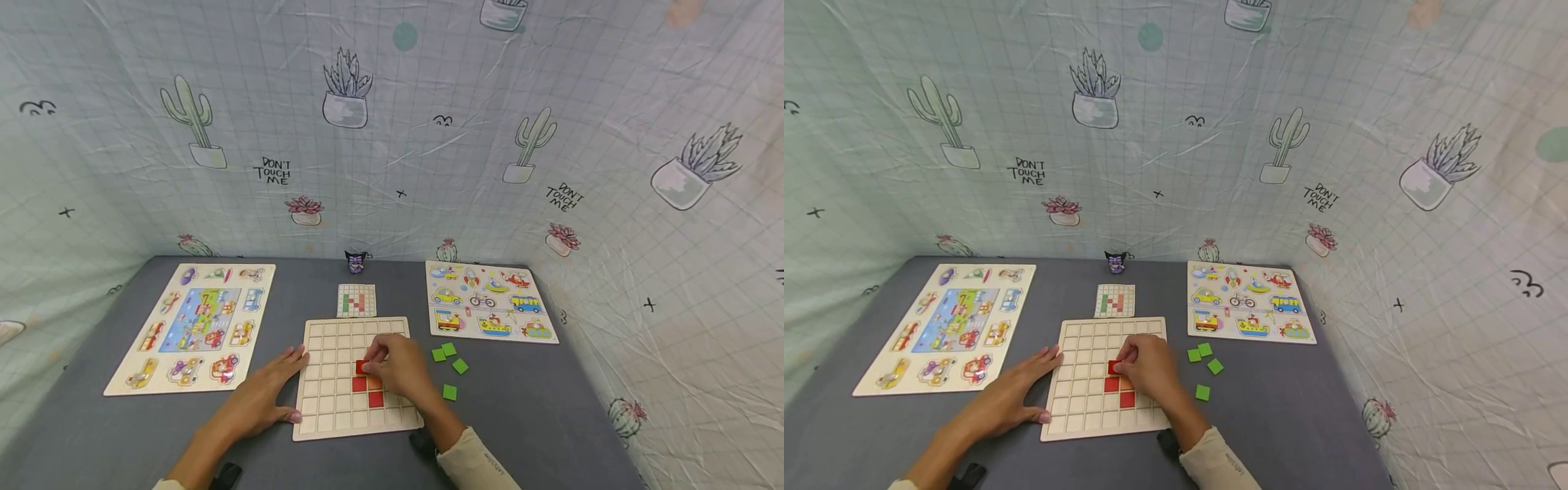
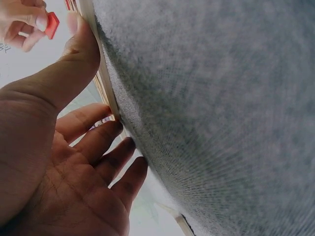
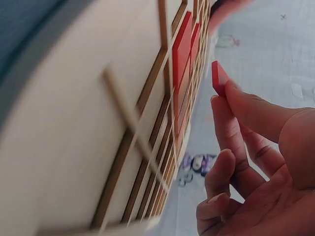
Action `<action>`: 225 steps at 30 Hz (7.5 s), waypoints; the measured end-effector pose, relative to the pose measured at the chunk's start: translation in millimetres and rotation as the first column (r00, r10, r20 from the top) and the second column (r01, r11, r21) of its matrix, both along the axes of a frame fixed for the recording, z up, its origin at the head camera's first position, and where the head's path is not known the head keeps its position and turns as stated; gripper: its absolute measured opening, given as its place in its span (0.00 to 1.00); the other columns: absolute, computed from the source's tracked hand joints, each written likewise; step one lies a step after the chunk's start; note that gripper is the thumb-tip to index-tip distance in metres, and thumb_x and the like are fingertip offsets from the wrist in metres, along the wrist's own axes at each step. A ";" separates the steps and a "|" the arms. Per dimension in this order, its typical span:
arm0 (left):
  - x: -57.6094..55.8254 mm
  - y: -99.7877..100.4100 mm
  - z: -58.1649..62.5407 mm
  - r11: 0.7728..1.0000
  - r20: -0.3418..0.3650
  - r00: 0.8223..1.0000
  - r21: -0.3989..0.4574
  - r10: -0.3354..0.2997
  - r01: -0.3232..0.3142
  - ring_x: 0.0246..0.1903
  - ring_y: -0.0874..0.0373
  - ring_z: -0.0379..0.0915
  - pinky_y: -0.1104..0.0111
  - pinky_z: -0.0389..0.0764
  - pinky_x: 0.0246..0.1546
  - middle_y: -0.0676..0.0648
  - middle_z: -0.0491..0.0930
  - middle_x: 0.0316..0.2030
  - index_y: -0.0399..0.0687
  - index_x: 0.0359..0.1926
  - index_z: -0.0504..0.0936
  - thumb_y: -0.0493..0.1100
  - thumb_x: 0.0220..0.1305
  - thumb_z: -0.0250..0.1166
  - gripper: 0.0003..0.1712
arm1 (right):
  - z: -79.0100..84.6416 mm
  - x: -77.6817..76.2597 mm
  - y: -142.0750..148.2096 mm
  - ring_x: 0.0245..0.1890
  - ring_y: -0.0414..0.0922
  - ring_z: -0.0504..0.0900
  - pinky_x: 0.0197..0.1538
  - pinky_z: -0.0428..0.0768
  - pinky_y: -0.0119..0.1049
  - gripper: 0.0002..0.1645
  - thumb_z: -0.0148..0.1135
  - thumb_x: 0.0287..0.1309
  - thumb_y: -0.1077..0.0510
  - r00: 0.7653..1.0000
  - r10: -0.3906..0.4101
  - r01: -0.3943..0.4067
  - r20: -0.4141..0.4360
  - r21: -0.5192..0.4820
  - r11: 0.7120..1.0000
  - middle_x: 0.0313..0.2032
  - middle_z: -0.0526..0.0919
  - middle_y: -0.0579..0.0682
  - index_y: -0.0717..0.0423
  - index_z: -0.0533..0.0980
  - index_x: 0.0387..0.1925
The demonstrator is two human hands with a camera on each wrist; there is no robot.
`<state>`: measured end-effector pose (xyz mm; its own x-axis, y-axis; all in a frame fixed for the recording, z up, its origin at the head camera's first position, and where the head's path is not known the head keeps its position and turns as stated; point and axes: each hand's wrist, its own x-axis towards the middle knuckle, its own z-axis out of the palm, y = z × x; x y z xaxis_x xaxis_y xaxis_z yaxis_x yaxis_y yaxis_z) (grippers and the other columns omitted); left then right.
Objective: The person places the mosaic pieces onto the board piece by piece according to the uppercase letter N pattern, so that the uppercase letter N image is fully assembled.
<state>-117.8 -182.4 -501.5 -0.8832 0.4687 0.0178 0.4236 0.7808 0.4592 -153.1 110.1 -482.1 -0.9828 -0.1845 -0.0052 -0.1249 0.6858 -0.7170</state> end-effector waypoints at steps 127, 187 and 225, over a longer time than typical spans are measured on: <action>0.0 0.6 -1.8 0.999 0.012 1.000 0.032 -0.001 0.000 0.80 0.34 0.58 0.37 0.70 0.71 0.39 0.63 0.81 0.42 0.79 0.69 0.55 0.45 0.85 0.61 | -1.2 -46.8 -64.4 0.22 0.36 0.77 0.26 0.71 0.35 0.12 0.83 0.53 0.54 0.999 0.041 -0.047 0.035 0.186 0.981 0.17 0.80 0.36 0.41 0.85 0.21; -0.4 0.6 -0.2 1.000 0.000 1.000 0.015 -0.004 0.004 0.79 0.34 0.60 0.38 0.71 0.70 0.39 0.63 0.81 0.42 0.79 0.69 0.56 0.45 0.85 0.62 | -7.1 -25.9 144.2 0.35 0.43 0.82 0.39 0.76 0.41 0.12 0.84 0.52 0.55 0.957 -0.282 0.259 0.063 0.243 0.935 0.33 0.87 0.46 0.50 0.88 0.37; 0.3 -0.3 -0.2 1.000 0.026 1.000 0.007 -0.001 0.001 0.80 0.34 0.58 0.37 0.69 0.71 0.39 0.62 0.81 0.43 0.79 0.68 0.56 0.46 0.85 0.62 | 3.5 -3.1 -1.1 0.28 0.36 0.78 0.30 0.72 0.32 0.09 0.83 0.55 0.56 0.999 -0.033 0.033 -0.026 0.009 0.999 0.22 0.84 0.38 0.43 0.86 0.26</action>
<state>-117.5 -182.6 -501.7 -0.8829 0.4695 -0.0018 0.4122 0.7770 0.4758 -156.2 108.9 -478.7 -0.9882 -0.1522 0.0184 -0.1204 0.6962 -0.7077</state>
